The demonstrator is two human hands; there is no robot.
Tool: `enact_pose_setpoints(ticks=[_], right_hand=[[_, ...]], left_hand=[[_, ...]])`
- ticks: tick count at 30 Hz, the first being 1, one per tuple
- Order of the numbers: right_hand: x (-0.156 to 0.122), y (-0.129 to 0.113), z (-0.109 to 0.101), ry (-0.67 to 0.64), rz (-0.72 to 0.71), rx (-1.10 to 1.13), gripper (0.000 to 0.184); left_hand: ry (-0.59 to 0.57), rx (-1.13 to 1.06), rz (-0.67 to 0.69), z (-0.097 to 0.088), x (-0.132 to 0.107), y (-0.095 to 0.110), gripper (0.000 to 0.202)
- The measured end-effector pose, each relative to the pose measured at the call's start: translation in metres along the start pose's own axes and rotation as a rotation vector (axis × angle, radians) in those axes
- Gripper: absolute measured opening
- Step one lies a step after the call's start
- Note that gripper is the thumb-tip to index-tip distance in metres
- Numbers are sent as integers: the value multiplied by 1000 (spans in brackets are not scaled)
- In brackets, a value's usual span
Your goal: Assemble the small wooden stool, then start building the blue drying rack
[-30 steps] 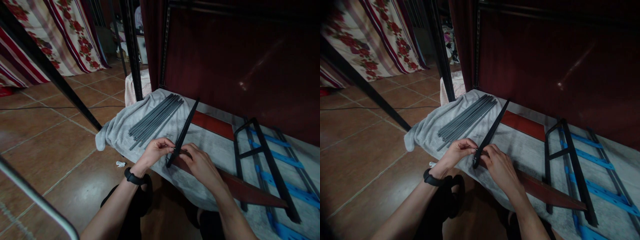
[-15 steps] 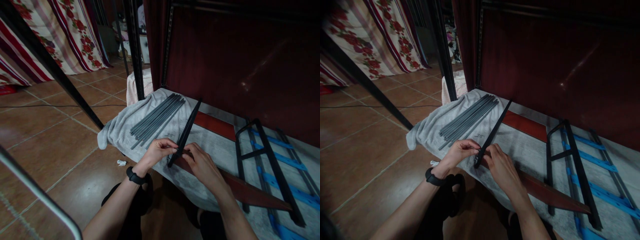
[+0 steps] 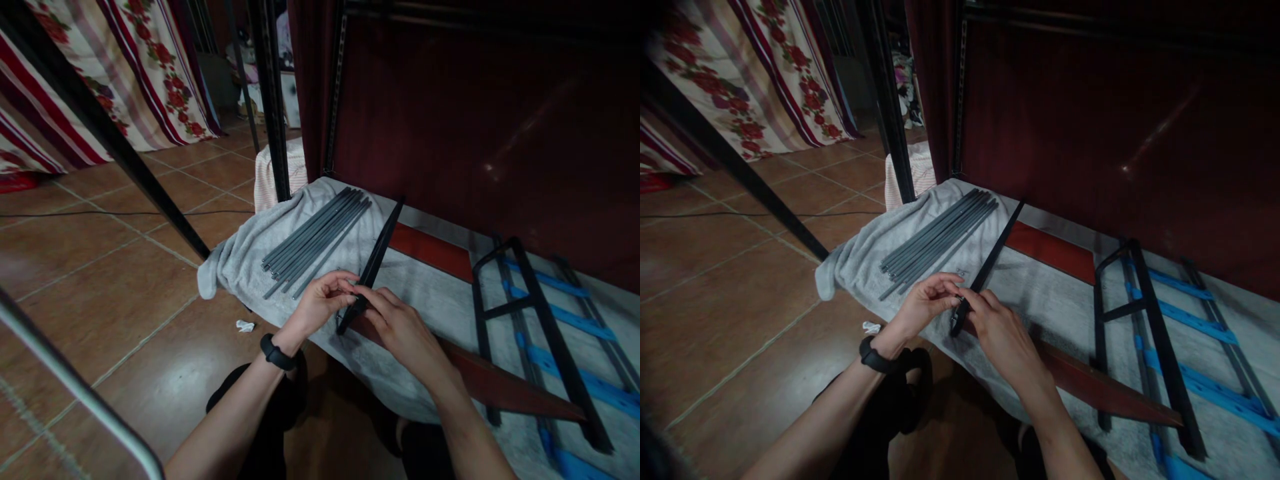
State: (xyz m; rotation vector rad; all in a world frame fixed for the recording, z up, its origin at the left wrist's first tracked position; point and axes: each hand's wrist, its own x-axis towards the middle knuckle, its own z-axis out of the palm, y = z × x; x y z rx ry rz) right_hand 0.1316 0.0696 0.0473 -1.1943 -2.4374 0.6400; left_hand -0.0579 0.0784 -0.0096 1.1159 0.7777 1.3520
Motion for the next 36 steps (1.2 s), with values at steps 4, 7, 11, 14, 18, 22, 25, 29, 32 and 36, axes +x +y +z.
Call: enact_pose_setpoints(ticks=[4, 7, 11, 14, 18, 22, 25, 29, 32, 36], right_hand=[[0, 0, -1, -21, -16, -45, 49], [0, 0, -2, -27, -15, -62, 47], [-1, 0, -1, -24, 8, -70, 46], [-1, 1, 0, -3, 16, -77, 46], [-1, 2, 0, -1, 1, -75, 46], [-1, -4, -2, -37, 17, -115, 48], [-1, -12, -2, -48, 61, -179, 56], [2, -18, 5, -1, 159, -272, 55], [4, -18, 9, 17, 171, -304, 47], [4, -17, 9, 16, 149, -290, 46]], left_hand=[[17, -5, -51, 0, -2, 1, 36], [22, -35, -130, -1, -4, 4, 32], [39, -21, -136, -1, -2, 3, 26], [30, -24, -106, -2, -1, 2, 25], [-9, -14, -68, -4, -1, 1, 25], [-24, 7, -56, -5, -1, 1, 24], [-22, 15, -41, -5, -1, 1, 23], [-28, 12, -39, -5, -2, 2, 22], [-30, 4, -72, -6, -2, 4, 23], [1, 7, -110, -5, -3, 5, 25]])
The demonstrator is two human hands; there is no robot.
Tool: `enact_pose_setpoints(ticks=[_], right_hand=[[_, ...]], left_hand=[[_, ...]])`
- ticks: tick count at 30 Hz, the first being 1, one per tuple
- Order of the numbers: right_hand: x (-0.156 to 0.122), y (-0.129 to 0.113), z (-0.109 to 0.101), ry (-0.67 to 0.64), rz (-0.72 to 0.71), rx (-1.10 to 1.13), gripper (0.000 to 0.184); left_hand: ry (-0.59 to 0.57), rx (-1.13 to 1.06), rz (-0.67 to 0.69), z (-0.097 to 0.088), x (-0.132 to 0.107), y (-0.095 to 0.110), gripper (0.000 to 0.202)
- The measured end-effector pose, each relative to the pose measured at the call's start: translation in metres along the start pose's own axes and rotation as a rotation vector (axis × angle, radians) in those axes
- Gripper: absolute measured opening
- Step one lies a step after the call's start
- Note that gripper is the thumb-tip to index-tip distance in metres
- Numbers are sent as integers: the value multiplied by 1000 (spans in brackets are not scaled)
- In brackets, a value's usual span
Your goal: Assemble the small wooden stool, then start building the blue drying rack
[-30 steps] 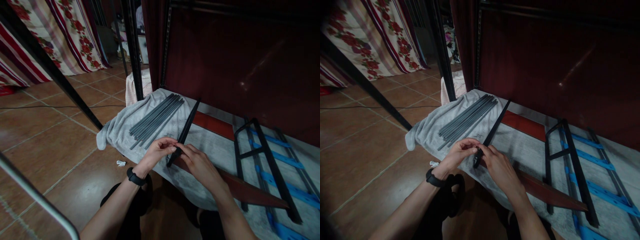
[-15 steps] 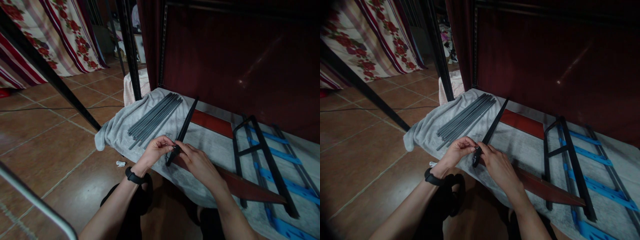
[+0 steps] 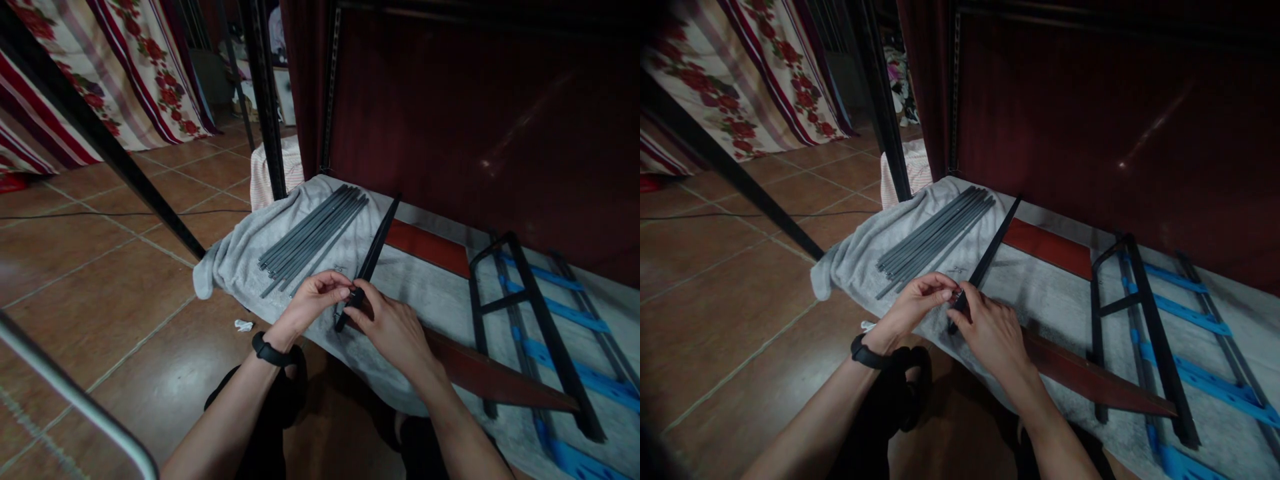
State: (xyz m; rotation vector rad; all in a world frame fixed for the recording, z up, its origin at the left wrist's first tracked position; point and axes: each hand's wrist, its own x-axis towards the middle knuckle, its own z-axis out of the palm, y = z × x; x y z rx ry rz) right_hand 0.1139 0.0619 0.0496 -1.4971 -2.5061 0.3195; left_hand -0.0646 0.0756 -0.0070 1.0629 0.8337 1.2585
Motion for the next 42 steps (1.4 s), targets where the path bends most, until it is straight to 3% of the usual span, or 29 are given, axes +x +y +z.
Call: enact_pose_setpoints(ticks=[4, 9, 13, 17, 24, 29, 33, 35, 42], right_hand=[[0, 0, -3, -16, 10, 8, 48], [0, 0, -3, -21, 9, 21, 48], [0, 0, -3, -21, 14, 18, 48], [0, 0, -4, -18, 16, 19, 52], [0, 0, -4, -28, 46, -1, 57], [0, 1, -4, -29, 59, -5, 61], [1, 0, -4, -28, 61, -7, 61], [1, 0, -5, -32, 64, -4, 61], [1, -1, -6, -39, 59, -7, 61]], left_hand=[[15, 16, -21, 3, 1, -2, 23], [-67, 5, 68, 0, 0, 0, 19], [-32, -78, 3, 0, -2, 6, 27], [31, 44, -14, 2, 0, 3, 23], [-65, -10, 15, 1, 0, 5, 25], [-1, 63, -37, 2, 1, 3, 23], [-43, 61, 36, 2, 1, 3, 19], [-58, 15, 57, 3, 0, 5, 27], [8, 79, -46, 5, 2, 4, 24]])
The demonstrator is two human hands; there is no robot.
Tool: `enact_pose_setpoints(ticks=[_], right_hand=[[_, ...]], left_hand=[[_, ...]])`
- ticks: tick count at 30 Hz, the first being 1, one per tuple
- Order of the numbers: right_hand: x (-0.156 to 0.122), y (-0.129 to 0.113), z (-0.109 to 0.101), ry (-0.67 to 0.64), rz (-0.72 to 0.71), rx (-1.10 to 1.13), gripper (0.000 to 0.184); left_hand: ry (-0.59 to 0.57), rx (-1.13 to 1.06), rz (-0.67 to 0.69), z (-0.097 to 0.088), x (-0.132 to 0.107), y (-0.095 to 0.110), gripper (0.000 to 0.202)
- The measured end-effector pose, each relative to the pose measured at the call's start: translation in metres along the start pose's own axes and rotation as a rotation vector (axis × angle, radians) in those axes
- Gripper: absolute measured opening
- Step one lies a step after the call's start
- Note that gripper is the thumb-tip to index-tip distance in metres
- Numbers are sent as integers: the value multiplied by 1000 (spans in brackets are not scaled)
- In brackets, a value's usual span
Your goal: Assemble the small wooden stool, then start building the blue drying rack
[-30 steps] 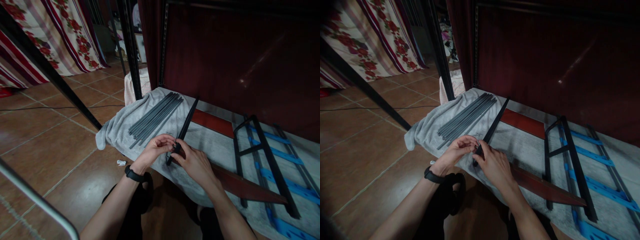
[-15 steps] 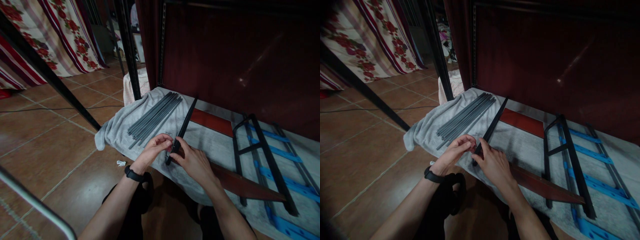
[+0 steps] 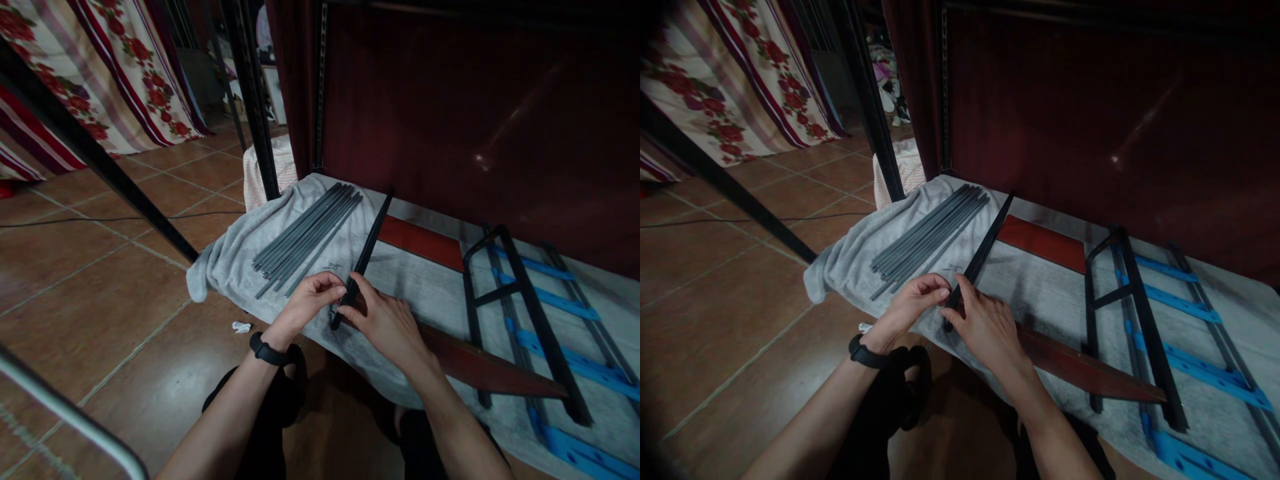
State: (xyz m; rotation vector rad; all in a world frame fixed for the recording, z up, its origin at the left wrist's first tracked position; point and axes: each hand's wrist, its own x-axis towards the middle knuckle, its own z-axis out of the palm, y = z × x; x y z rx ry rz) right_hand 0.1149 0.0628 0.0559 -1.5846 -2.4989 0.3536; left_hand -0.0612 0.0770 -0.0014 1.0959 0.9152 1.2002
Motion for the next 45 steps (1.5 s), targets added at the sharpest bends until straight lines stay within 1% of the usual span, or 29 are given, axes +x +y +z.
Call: enact_pose_setpoints(ticks=[3, 6, 11, 17, 22, 26, 28, 32, 38, 42, 45], right_hand=[[0, 0, 0, -15, 10, 4, 62], [0, 0, 0, -10, 3, 7, 63], [-1, 0, 1, 2, -3, -1, 62], [0, 0, 0, -9, -5, 9, 62], [-1, 0, 0, 4, -11, 4, 62], [-1, 0, 0, -8, -3, 7, 62], [-1, 0, 0, -11, -6, 12, 63], [-1, 1, 0, -14, -3, 0, 64], [0, 0, 0, -5, -18, -7, 62], [0, -1, 1, -6, -9, -4, 63], [0, -1, 1, -7, -3, -6, 63]], left_hand=[[-30, -49, 8, -2, 0, 0, 27], [-30, -86, 8, -4, -1, 2, 30], [-25, -14, -22, -5, -1, 1, 23], [-33, -59, -12, -5, -2, 2, 25], [-12, 1, -29, -5, 0, 1, 20], [-41, -28, -21, -6, 0, 0, 24], [-34, -33, -19, -6, -1, 0, 26], [-6, -8, -30, -4, 0, 0, 24], [-43, -13, -22, -5, -1, 1, 25], [-4, -3, -32, -3, -1, 1, 22], [14, 4, -13, -2, 2, -2, 24]])
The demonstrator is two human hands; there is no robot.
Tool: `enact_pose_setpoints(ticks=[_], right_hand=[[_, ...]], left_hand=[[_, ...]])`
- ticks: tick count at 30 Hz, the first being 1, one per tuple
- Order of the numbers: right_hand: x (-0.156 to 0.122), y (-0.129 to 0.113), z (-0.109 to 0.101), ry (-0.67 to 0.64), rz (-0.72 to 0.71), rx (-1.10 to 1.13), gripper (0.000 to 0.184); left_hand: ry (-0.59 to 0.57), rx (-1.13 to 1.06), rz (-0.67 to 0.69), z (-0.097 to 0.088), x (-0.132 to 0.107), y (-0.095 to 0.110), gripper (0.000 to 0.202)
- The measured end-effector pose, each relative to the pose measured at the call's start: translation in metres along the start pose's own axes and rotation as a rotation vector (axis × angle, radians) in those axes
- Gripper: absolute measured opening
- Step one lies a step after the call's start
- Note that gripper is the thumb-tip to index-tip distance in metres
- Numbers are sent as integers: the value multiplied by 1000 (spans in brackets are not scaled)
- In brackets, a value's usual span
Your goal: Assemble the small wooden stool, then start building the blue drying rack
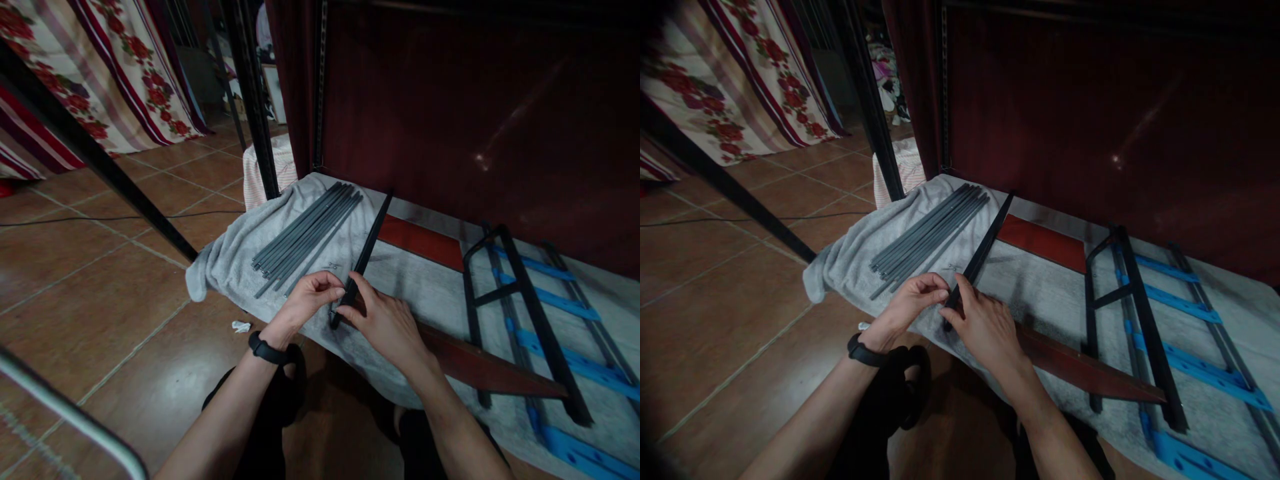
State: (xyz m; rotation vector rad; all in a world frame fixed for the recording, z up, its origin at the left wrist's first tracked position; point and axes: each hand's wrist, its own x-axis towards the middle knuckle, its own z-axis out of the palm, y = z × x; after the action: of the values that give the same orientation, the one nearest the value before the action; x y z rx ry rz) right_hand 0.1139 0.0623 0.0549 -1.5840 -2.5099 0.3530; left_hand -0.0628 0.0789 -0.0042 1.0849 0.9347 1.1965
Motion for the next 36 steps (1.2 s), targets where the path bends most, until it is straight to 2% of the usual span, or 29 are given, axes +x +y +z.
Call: enact_pose_setpoints(ticks=[7, 13, 36], right_hand=[[-1, 1, 0, 11, -14, -1, 61], [0, 0, -1, -14, 2, -7, 62], [0, 1, 1, -15, 7, -1, 64]], left_hand=[[-68, -40, 25, -2, 0, -2, 26], [-33, -34, 11, 1, 1, -2, 25], [-50, -3, 34, 0, 1, -3, 24]])
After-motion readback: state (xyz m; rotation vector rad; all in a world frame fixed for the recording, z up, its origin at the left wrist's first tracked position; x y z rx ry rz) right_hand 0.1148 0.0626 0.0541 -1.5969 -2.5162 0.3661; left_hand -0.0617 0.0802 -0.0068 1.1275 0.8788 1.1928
